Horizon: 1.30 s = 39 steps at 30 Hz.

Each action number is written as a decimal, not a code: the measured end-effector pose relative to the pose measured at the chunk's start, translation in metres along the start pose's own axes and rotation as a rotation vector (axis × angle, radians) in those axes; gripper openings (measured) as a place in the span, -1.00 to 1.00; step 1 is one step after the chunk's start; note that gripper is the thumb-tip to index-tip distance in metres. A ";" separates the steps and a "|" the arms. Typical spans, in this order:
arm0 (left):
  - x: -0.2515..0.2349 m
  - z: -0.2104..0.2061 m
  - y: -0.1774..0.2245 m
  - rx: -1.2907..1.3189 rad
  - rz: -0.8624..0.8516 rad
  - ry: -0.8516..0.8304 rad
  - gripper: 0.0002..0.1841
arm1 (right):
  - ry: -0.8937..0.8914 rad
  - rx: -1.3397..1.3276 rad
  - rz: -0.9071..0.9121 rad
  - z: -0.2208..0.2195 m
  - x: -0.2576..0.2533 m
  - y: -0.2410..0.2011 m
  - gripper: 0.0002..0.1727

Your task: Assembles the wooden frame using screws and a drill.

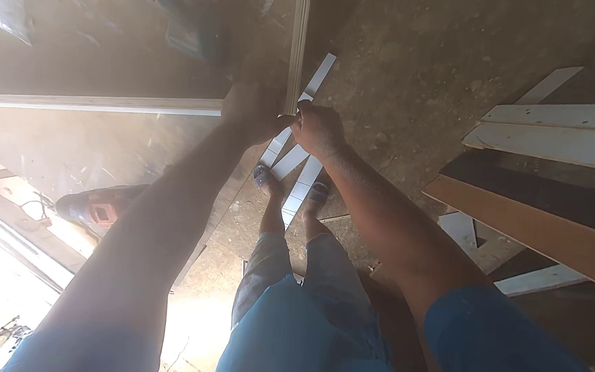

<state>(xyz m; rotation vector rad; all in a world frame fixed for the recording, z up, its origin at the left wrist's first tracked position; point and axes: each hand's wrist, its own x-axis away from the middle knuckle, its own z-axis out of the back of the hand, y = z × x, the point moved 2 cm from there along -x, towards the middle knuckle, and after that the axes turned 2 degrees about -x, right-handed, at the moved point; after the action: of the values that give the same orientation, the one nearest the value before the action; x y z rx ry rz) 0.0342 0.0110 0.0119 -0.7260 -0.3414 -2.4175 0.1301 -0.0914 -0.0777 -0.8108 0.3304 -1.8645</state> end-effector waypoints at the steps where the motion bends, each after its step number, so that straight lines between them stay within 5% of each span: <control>1: 0.000 0.000 0.000 0.000 -0.002 -0.001 -0.43 | -0.007 0.004 -0.006 0.000 0.000 0.000 -0.65; 18: -0.002 -0.003 0.003 -0.036 0.033 0.033 -0.56 | 0.192 -0.009 0.205 -0.017 -0.004 0.021 -0.56; 25: 0.000 -0.004 -0.001 0.002 0.021 0.058 -0.59 | 0.087 0.028 0.098 -0.007 -0.002 0.012 -0.53; 29: 0.001 0.000 -0.001 0.061 0.022 0.014 -0.62 | -0.111 -0.173 -0.069 0.058 0.007 -0.001 -0.54; 33: 0.002 -0.003 -0.002 0.082 -0.021 0.027 -0.69 | 0.163 -0.419 0.115 0.123 -0.002 -0.049 -0.55; 39: 0.012 0.003 0.001 0.194 -0.001 0.057 -0.75 | -0.151 -0.293 0.346 0.089 -0.113 -0.149 -0.16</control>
<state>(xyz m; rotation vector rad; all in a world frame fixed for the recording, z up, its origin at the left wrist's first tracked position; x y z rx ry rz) 0.0284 0.0056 0.0211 -0.5697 -0.5437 -2.3600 0.1116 0.0853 0.0283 -1.0155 0.6167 -1.4422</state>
